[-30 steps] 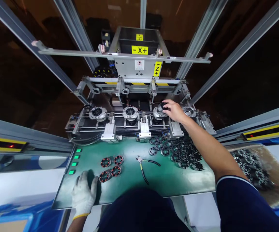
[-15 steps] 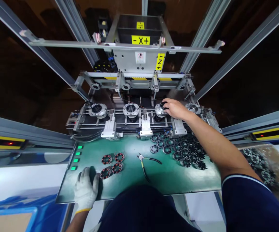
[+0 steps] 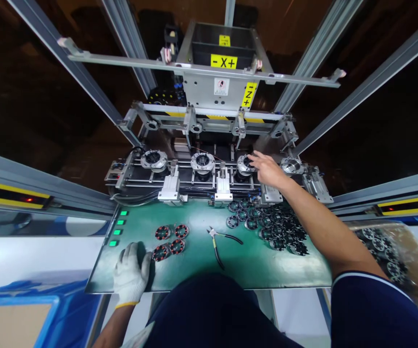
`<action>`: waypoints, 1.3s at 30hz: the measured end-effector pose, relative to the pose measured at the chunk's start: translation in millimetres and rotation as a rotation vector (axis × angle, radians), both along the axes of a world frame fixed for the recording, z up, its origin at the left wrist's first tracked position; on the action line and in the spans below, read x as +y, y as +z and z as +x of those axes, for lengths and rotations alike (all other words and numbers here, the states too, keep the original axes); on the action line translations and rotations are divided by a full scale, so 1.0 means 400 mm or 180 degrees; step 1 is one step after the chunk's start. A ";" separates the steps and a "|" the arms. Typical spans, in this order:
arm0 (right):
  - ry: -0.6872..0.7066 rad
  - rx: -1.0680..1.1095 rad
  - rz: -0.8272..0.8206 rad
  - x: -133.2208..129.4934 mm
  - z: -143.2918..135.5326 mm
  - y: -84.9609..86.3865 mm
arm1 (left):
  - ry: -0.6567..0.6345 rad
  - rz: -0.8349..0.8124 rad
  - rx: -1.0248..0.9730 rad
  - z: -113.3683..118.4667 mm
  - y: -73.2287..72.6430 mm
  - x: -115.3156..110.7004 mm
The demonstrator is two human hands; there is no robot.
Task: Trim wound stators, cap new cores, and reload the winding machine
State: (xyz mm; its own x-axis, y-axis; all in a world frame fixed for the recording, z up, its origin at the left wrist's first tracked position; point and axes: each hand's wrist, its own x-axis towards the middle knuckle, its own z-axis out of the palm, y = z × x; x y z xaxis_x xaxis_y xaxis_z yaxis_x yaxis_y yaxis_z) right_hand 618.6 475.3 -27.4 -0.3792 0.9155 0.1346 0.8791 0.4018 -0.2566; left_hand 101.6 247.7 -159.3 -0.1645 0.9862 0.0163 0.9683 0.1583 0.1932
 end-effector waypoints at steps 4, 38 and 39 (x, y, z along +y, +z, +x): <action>-0.0185 0.0189 0.0147 -0.012 -0.027 0.006 | -0.0017 -0.0026 -0.0032 0.003 0.004 0.000; -0.0814 0.1713 0.0025 -0.271 0.138 0.119 | -0.0076 -0.0282 0.0143 -0.009 0.012 -0.001; -0.0919 0.1686 0.0117 -0.226 0.196 0.133 | -0.0079 -0.0326 0.0139 -0.013 0.011 -0.001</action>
